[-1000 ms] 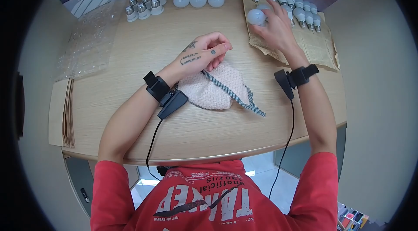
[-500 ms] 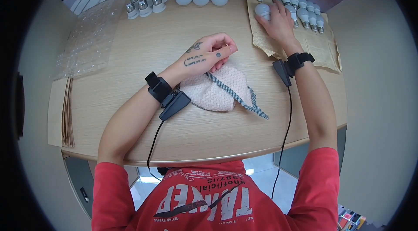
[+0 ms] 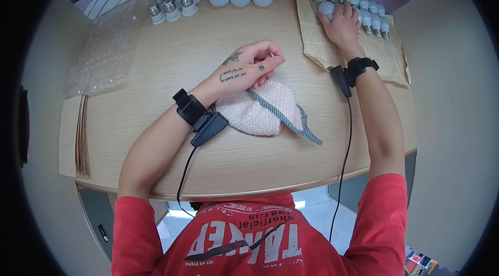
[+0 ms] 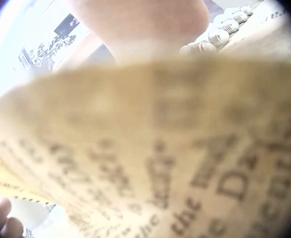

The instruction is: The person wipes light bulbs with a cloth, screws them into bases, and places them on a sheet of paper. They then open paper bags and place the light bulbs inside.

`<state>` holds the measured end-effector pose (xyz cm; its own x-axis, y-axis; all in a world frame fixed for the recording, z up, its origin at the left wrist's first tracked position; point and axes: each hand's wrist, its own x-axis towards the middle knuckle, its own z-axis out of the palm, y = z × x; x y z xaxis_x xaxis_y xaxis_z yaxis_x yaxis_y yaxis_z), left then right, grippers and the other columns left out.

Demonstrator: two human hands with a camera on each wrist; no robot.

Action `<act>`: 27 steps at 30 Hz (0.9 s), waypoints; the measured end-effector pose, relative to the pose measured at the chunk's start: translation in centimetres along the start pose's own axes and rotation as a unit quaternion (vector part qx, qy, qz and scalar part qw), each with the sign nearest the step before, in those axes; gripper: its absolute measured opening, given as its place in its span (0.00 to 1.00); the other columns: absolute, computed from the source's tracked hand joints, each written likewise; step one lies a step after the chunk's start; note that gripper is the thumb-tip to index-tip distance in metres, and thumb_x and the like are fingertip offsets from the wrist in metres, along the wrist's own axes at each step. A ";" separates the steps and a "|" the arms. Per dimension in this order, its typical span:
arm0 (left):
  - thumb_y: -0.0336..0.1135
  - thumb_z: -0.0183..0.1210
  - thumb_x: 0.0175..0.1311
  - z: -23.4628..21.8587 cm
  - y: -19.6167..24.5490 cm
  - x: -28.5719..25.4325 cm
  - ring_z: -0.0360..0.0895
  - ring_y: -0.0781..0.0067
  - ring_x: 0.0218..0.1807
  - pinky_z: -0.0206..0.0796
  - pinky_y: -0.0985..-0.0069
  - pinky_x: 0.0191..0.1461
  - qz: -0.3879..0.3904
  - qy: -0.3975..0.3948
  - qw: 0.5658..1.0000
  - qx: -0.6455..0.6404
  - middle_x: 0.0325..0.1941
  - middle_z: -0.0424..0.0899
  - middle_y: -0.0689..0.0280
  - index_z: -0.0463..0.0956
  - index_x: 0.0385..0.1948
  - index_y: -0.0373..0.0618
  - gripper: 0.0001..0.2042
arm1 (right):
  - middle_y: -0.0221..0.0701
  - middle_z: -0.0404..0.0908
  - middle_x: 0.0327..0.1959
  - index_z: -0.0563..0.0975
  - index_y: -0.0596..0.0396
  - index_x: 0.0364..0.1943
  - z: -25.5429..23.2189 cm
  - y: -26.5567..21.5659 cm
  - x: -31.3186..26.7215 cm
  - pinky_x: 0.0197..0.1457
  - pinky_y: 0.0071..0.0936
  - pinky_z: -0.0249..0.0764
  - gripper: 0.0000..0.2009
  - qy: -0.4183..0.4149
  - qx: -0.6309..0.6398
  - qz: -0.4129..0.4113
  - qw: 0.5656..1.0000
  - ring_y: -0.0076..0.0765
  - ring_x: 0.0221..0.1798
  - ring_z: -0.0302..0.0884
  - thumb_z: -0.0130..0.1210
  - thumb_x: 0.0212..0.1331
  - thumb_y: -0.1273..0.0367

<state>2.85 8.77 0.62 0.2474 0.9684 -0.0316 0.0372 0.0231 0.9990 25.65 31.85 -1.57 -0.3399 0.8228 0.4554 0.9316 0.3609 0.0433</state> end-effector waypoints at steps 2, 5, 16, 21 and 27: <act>0.40 0.53 0.73 0.0 -0.3 0.1 0.68 0.88 0.24 0.63 0.86 0.26 0.008 -0.001 1.000 -0.002 0.24 0.71 0.75 0.75 0.43 0.42 0.10 | 0.44 0.56 0.73 0.69 0.55 0.65 -0.3 -0.2 0.1 0.72 0.58 0.51 0.34 -0.001 -0.002 0.006 1.000 0.58 0.74 0.50 0.54 0.59 0.48; 0.40 0.53 0.73 0.0 -0.3 0.1 0.68 0.88 0.24 0.63 0.86 0.26 0.009 -0.001 1.000 0.000 0.23 0.71 0.75 0.75 0.43 0.42 0.10 | 0.44 0.56 0.74 0.69 0.52 0.65 0.0 -0.1 0.4 0.73 0.59 0.50 0.33 0.023 0.005 0.013 1.000 0.59 0.75 0.49 0.54 0.58 0.50; 0.42 0.54 0.73 0.0 0.1 -0.1 0.68 0.88 0.23 0.63 0.86 0.26 0.003 0.005 1.000 0.005 0.23 0.71 0.75 0.75 0.42 0.43 0.11 | 0.42 0.60 0.71 0.72 0.47 0.63 0.8 0.4 1.5 0.71 0.58 0.53 0.27 0.027 -0.013 -0.031 0.999 0.56 0.73 0.53 0.52 0.59 0.55; 0.41 0.54 0.73 0.1 -0.1 0.0 0.68 0.88 0.23 0.63 0.86 0.26 0.010 0.004 1.000 0.003 0.23 0.71 0.75 0.75 0.42 0.42 0.11 | 0.43 0.61 0.71 0.71 0.49 0.63 1.0 0.4 2.0 0.71 0.57 0.53 0.27 0.017 -0.025 -0.032 0.999 0.55 0.72 0.55 0.52 0.60 0.55; 0.40 0.53 0.73 0.1 -0.3 0.0 0.67 0.88 0.23 0.61 0.85 0.25 0.021 0.006 1.000 0.001 0.23 0.71 0.75 0.75 0.42 0.42 0.11 | 0.35 0.58 0.73 0.69 0.39 0.66 -0.4 -0.9 3.3 0.71 0.59 0.52 0.26 0.051 -0.032 -0.116 0.991 0.54 0.74 0.53 0.51 0.62 0.55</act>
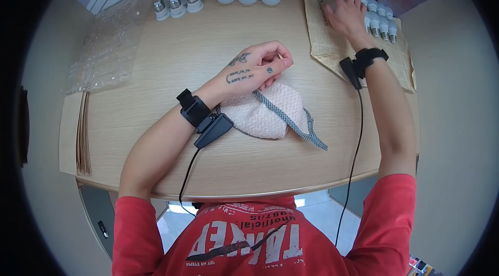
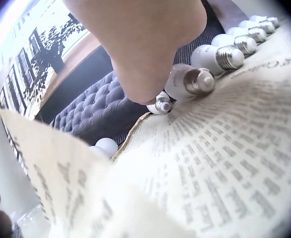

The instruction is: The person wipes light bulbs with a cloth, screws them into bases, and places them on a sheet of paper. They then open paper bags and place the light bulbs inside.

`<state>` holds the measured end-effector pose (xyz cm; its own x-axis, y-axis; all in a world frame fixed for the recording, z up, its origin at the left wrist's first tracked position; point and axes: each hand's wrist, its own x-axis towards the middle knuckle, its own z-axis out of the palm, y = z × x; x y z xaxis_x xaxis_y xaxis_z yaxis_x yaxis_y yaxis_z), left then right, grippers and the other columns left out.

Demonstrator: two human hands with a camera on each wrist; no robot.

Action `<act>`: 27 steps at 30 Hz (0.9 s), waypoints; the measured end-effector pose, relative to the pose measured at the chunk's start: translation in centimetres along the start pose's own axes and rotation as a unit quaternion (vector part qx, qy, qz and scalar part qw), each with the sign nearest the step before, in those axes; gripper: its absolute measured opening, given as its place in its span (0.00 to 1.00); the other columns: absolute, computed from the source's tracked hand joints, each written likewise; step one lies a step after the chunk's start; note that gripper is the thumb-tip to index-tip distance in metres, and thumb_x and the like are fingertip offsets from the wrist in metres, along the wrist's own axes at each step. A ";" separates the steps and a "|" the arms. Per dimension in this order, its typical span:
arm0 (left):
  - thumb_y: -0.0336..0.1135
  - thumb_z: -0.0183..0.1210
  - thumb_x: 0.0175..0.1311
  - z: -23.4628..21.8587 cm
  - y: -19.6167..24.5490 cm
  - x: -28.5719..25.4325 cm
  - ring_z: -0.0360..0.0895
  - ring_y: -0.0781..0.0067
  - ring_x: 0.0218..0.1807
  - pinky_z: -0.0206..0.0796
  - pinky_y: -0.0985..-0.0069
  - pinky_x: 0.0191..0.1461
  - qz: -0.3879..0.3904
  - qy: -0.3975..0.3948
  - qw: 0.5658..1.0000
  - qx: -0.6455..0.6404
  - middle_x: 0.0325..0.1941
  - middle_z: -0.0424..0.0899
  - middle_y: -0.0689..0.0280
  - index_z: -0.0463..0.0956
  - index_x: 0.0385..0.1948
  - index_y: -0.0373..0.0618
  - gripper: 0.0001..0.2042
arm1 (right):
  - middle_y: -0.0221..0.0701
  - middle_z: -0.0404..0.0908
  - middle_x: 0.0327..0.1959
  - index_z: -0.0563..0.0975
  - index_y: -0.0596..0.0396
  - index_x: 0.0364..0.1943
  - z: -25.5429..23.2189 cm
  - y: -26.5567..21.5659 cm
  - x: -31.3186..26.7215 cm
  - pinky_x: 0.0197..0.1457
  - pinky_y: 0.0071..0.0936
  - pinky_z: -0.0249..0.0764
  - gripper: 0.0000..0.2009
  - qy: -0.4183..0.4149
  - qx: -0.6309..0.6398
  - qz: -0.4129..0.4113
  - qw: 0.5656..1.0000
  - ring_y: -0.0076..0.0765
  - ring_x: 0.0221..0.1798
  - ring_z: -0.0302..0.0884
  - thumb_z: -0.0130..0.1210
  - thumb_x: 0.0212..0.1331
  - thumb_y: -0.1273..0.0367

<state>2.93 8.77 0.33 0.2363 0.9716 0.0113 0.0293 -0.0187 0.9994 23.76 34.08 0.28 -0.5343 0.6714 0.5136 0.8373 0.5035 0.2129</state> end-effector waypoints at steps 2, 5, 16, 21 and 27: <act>0.40 0.53 0.73 0.0 0.0 0.0 0.67 0.88 0.22 0.61 0.85 0.25 -0.002 -0.003 1.000 0.001 0.22 0.71 0.75 0.75 0.41 0.42 0.10 | 0.30 0.56 0.75 0.69 0.35 0.67 -0.1 0.0 1.1 0.72 0.60 0.52 0.25 -0.035 -0.023 -0.062 0.997 0.53 0.76 0.51 0.49 0.63 0.55; 0.40 0.53 0.73 0.0 0.1 -0.1 0.66 0.88 0.22 0.60 0.85 0.26 -0.007 -0.003 1.000 -0.004 0.22 0.71 0.75 0.75 0.41 0.42 0.10 | 0.26 0.52 0.77 0.68 0.32 0.67 0.0 -0.7 2.8 0.73 0.61 0.51 0.25 -0.117 -0.064 -0.104 0.986 0.51 0.77 0.49 0.46 0.65 0.56; 0.40 0.53 0.74 -0.1 0.2 0.0 0.66 0.87 0.22 0.60 0.85 0.26 -0.011 -0.008 1.000 0.000 0.23 0.72 0.75 0.75 0.41 0.42 0.10 | 0.34 0.53 0.76 0.66 0.34 0.69 0.9 -0.8 2.9 0.74 0.60 0.49 0.26 -0.212 -0.093 -0.003 0.973 0.53 0.77 0.48 0.44 0.65 0.54; 0.40 0.53 0.73 -0.1 0.4 -0.2 0.66 0.88 0.23 0.60 0.85 0.26 -0.012 -0.006 1.000 -0.013 0.23 0.72 0.75 0.75 0.40 0.42 0.10 | 0.37 0.53 0.76 0.66 0.30 0.69 0.1 -1.2 2.7 0.74 0.60 0.47 0.26 -0.205 -0.080 0.003 0.975 0.54 0.77 0.48 0.44 0.65 0.51; 0.39 0.53 0.73 -0.1 0.4 -0.2 0.66 0.87 0.22 0.60 0.84 0.27 -0.007 -0.006 1.000 0.000 0.22 0.72 0.75 0.75 0.40 0.42 0.10 | 0.38 0.60 0.73 0.68 0.28 0.68 0.1 -1.6 3.5 0.74 0.56 0.49 0.26 -0.198 -0.076 0.038 0.976 0.53 0.75 0.52 0.44 0.65 0.50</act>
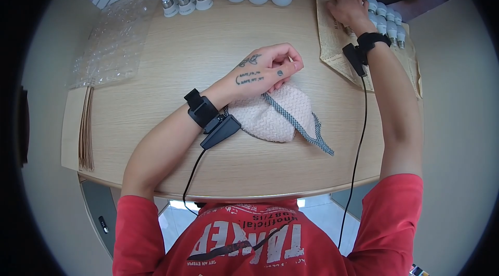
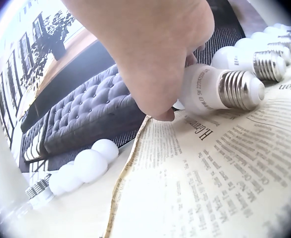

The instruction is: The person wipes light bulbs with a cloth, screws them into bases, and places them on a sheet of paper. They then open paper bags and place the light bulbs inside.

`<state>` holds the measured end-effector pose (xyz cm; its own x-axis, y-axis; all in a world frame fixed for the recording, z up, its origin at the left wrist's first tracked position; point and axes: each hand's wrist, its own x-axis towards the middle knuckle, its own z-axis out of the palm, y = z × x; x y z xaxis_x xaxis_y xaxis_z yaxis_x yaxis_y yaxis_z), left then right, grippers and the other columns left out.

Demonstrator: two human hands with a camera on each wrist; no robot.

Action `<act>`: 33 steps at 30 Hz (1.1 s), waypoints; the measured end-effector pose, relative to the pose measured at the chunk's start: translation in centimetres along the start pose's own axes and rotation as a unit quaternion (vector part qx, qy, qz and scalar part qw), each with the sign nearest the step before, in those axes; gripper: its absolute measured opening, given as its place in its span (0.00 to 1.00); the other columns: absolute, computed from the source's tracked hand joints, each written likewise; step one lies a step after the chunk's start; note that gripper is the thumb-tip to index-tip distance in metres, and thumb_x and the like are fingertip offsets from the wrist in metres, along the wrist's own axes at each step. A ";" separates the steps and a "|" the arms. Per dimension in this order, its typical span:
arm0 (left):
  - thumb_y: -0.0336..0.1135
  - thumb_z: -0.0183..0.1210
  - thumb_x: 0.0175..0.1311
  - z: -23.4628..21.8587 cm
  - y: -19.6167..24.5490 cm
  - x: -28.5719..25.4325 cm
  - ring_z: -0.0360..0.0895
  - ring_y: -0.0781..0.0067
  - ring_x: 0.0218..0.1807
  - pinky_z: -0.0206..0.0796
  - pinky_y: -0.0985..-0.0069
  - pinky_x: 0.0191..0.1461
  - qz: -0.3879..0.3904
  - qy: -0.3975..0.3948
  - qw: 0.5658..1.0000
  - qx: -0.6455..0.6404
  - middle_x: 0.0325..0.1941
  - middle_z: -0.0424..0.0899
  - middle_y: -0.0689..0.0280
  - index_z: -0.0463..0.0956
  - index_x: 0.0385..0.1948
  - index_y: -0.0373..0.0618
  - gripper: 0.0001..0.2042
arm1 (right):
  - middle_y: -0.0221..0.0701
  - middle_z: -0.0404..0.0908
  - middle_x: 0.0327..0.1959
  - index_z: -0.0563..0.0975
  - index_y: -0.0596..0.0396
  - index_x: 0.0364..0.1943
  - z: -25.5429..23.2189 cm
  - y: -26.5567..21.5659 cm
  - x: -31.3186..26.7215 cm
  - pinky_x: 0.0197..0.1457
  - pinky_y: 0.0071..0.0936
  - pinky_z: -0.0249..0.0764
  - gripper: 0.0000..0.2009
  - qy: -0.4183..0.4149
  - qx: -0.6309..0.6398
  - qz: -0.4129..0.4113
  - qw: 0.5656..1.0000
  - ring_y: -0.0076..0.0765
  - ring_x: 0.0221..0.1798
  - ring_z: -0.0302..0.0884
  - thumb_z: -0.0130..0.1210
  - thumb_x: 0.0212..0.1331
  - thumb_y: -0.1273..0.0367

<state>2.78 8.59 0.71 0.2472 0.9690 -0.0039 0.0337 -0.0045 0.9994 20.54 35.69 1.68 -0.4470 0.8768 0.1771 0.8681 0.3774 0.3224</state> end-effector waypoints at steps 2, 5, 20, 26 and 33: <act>0.39 0.53 0.73 0.0 -0.3 0.1 0.66 0.87 0.22 0.60 0.83 0.27 0.005 0.004 1.000 0.006 0.22 0.72 0.74 0.76 0.40 0.42 0.10 | 0.39 0.62 0.71 0.68 0.28 0.68 -0.3 -0.2 0.2 0.73 0.55 0.49 0.26 -0.020 0.003 0.006 1.000 0.53 0.74 0.54 0.44 0.65 0.48; 0.38 0.53 0.73 0.0 -0.3 0.1 0.66 0.87 0.22 0.60 0.83 0.27 0.006 0.007 1.000 0.009 0.22 0.72 0.74 0.76 0.40 0.42 0.10 | 0.41 0.65 0.70 0.69 0.28 0.68 -0.5 -0.4 0.4 0.73 0.55 0.50 0.27 -0.034 0.001 0.011 0.999 0.53 0.73 0.55 0.44 0.64 0.47; 0.40 0.53 0.73 -0.1 -0.3 0.1 0.66 0.87 0.23 0.60 0.83 0.26 0.006 0.002 1.000 0.011 0.22 0.72 0.74 0.76 0.40 0.42 0.10 | 0.32 0.71 0.63 0.79 0.32 0.57 -0.8 1.9 -0.1 0.71 0.50 0.56 0.20 0.087 0.058 -0.065 0.992 0.48 0.67 0.64 0.50 0.62 0.52; 0.40 0.53 0.73 0.0 -0.5 0.2 0.66 0.86 0.23 0.61 0.83 0.26 0.014 0.003 1.000 0.018 0.22 0.72 0.73 0.76 0.41 0.41 0.11 | 0.34 0.75 0.60 0.82 0.32 0.53 -1.3 3.9 -2.0 0.69 0.51 0.59 0.18 0.083 0.052 -0.108 0.989 0.47 0.66 0.66 0.53 0.59 0.57; 0.40 0.54 0.73 0.1 -0.5 0.2 0.67 0.87 0.22 0.61 0.84 0.26 0.015 0.007 1.000 0.024 0.22 0.72 0.74 0.76 0.40 0.41 0.11 | 0.36 0.75 0.59 0.80 0.31 0.56 -1.8 2.9 -1.9 0.70 0.53 0.58 0.19 0.073 0.082 -0.127 0.986 0.48 0.67 0.65 0.54 0.60 0.54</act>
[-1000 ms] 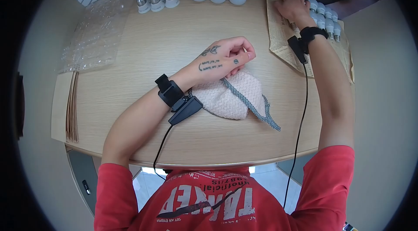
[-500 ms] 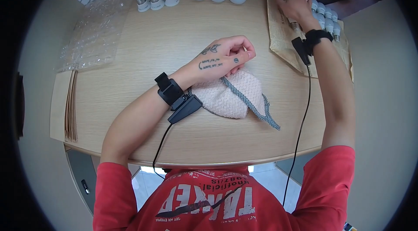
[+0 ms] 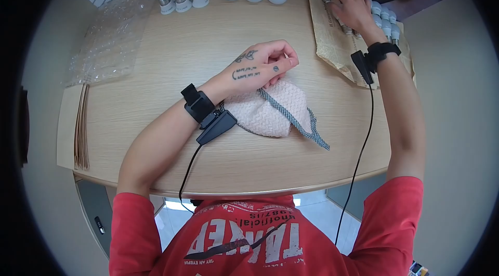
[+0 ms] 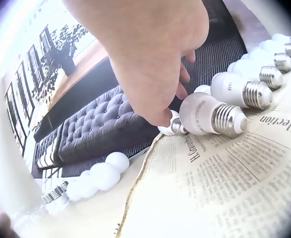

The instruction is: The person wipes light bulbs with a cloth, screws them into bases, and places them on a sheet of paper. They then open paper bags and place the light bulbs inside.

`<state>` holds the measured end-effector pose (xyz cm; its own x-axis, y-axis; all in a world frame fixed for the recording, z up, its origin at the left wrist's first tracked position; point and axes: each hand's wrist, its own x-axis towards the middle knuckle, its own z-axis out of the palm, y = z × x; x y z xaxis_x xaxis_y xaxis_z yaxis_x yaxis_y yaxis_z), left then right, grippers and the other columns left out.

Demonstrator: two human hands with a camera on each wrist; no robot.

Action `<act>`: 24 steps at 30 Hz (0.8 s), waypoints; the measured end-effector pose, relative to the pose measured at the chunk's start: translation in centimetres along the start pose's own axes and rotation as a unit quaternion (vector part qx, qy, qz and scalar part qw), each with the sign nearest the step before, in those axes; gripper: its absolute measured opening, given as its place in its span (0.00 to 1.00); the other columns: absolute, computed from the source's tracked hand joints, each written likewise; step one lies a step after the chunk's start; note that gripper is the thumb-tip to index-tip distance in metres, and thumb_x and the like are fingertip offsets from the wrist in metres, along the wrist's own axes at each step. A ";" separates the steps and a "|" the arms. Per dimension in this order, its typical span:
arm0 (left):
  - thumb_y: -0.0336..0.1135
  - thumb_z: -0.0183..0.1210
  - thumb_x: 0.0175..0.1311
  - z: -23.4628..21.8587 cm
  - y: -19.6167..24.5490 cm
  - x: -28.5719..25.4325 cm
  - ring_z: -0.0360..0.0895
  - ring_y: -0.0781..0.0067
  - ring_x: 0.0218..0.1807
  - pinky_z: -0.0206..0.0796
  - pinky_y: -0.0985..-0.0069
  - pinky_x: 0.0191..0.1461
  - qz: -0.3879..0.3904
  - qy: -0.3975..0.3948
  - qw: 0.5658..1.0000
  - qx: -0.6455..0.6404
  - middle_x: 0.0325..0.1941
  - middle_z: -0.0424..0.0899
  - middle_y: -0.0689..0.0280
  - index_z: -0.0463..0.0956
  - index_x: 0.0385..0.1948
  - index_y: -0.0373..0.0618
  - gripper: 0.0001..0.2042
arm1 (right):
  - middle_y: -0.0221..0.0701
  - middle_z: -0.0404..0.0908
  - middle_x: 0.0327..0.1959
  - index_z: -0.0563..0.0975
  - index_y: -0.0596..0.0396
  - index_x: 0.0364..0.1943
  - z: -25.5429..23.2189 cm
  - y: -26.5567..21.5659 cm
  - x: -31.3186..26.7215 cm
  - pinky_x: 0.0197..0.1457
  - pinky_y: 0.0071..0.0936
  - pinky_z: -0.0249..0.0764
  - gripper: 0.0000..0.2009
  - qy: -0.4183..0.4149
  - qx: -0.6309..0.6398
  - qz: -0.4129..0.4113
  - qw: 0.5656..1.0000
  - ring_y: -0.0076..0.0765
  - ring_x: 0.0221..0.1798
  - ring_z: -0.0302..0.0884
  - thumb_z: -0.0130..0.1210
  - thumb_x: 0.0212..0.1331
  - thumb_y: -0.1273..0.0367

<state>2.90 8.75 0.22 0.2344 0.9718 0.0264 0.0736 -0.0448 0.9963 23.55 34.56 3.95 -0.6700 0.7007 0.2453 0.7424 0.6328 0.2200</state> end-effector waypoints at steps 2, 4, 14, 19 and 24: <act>0.40 0.54 0.73 0.0 0.0 0.0 0.67 0.87 0.22 0.61 0.84 0.26 0.001 -0.004 1.000 -0.006 0.22 0.72 0.74 0.76 0.40 0.41 0.11 | 0.37 0.75 0.60 0.79 0.30 0.58 0.6 -0.4 0.6 0.69 0.55 0.58 0.20 0.004 -0.025 0.002 1.000 0.50 0.68 0.64 0.53 0.61 0.53; 0.40 0.53 0.73 -0.1 0.0 0.0 0.67 0.87 0.22 0.61 0.84 0.26 0.003 -0.005 1.000 -0.010 0.22 0.72 0.73 0.76 0.40 0.42 0.11 | 0.37 0.75 0.61 0.77 0.30 0.60 1.2 -0.6 1.5 0.69 0.56 0.58 0.21 -0.023 -0.044 0.014 0.999 0.52 0.69 0.62 0.51 0.63 0.51; 0.39 0.53 0.73 -0.2 -0.1 0.0 0.67 0.87 0.22 0.61 0.84 0.26 0.003 -0.002 1.000 -0.004 0.21 0.72 0.74 0.76 0.40 0.42 0.10 | 0.40 0.72 0.65 0.72 0.28 0.65 2.2 -1.6 3.8 0.69 0.59 0.55 0.27 -0.173 -0.065 0.120 0.975 0.57 0.70 0.60 0.45 0.63 0.42; 0.39 0.53 0.73 -0.2 0.3 -0.1 0.67 0.87 0.22 0.61 0.84 0.27 -0.005 -0.002 1.000 -0.002 0.22 0.73 0.74 0.76 0.40 0.42 0.10 | 0.41 0.71 0.66 0.72 0.29 0.65 2.4 -1.0 3.4 0.70 0.58 0.54 0.29 -0.140 -0.061 0.121 0.981 0.56 0.71 0.60 0.44 0.63 0.40; 0.39 0.53 0.73 -0.2 0.2 0.0 0.67 0.87 0.23 0.61 0.84 0.27 -0.010 -0.009 1.000 -0.010 0.23 0.72 0.74 0.76 0.41 0.42 0.10 | 0.41 0.71 0.66 0.75 0.35 0.62 0.4 -1.6 1.7 0.69 0.55 0.57 0.28 0.032 -0.030 0.080 0.996 0.54 0.69 0.63 0.49 0.62 0.42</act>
<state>2.76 8.80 0.41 0.2497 0.9683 0.0061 0.0598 -0.0217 0.9980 21.19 34.87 3.63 -0.5438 0.7666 0.3415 0.8392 0.4931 0.2294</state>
